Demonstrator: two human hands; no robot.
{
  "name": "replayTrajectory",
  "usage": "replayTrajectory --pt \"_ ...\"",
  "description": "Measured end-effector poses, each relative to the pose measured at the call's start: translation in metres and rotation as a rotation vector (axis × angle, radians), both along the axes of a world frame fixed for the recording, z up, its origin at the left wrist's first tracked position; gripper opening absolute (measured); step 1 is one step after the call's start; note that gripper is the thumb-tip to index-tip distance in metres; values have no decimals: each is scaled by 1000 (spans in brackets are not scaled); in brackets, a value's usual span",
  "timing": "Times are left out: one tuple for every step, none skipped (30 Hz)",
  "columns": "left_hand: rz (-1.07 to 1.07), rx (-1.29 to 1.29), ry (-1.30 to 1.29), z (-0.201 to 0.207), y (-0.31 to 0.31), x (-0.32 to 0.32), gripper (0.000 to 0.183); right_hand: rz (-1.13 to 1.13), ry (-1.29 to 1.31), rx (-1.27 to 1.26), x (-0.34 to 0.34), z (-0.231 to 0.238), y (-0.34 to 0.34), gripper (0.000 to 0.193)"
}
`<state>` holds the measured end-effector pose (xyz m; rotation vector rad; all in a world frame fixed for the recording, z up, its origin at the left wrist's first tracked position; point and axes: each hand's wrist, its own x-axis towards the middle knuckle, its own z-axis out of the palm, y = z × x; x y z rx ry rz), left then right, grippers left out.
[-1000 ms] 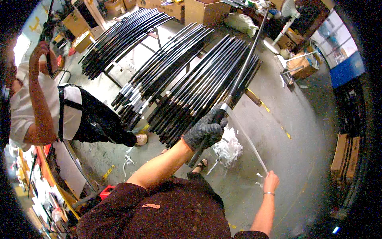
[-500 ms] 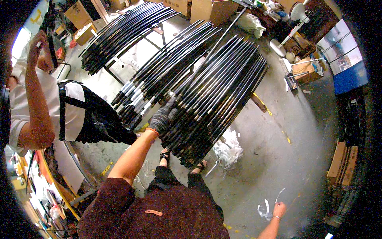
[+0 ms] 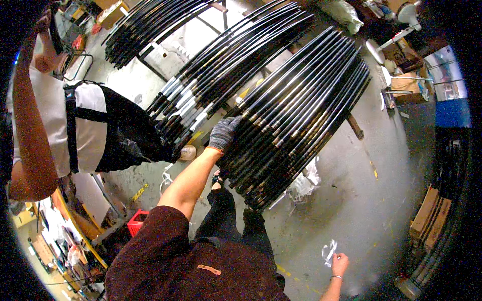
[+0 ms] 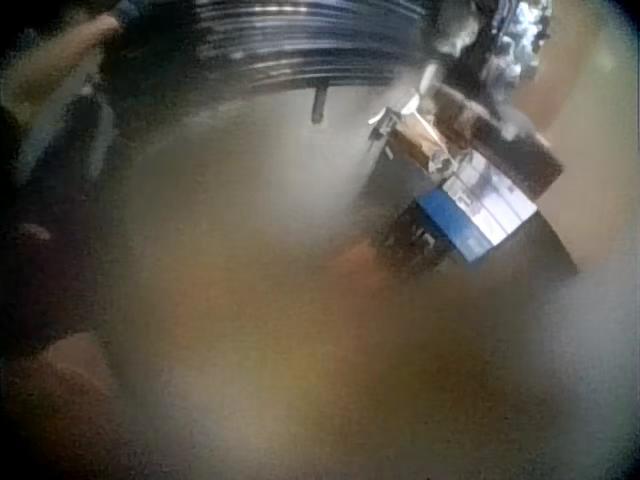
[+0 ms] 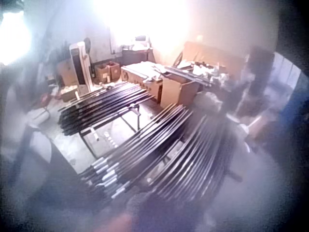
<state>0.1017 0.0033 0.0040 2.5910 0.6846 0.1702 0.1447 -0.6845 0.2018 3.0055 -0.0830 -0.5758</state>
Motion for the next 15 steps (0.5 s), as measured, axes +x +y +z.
replayTrajectory --pt "-1 -24 -41 -5 1 -3 49 40 20 -17 -1 -3 -2 26" --pt "-7 -40 -78 -4 4 -7 49 46 56 -36 -2 -6 1 27" --pt "7 -89 -103 -2 7 -13 46 56 91 -55 -4 -8 4 28" --pt "37 -74 -127 -1 9 -25 45 67 125 -75 -3 -9 8 28" --pt "60 -57 -153 2 10 -38 45 20 129 -101 -5 -13 11 30" --pt "77 -42 -180 2 13 -51 44 8 122 -100 -7 -16 14 30" --pt "90 39 -199 -5 22 -67 39 -3 113 -100 -8 -19 18 30" --pt "156 85 -181 -12 31 -85 32 -10 103 -101 -7 -20 20 30" --pt "277 189 48 2 37 -97 30 4 91 -67 -10 -26 16 29" --pt "416 212 107 -6 42 -118 39 27 76 -32 -6 -29 15 27" --pt "409 306 80 -5 48 -134 43 46 61 2 -6 -32 12 26" --pt "524 345 247 -4 48 -142 48 64 31 30 -6 -30 20 23" --pt "511 294 336 -4 53 -147 47 80 1 58 -5 -29 29 21" --pt "499 241 422 -4 57 -151 47 98 -33 85 0 -26 43 20" --pt "487 185 458 0 61 -149 46 74 -57 101 3 -26 51 18"
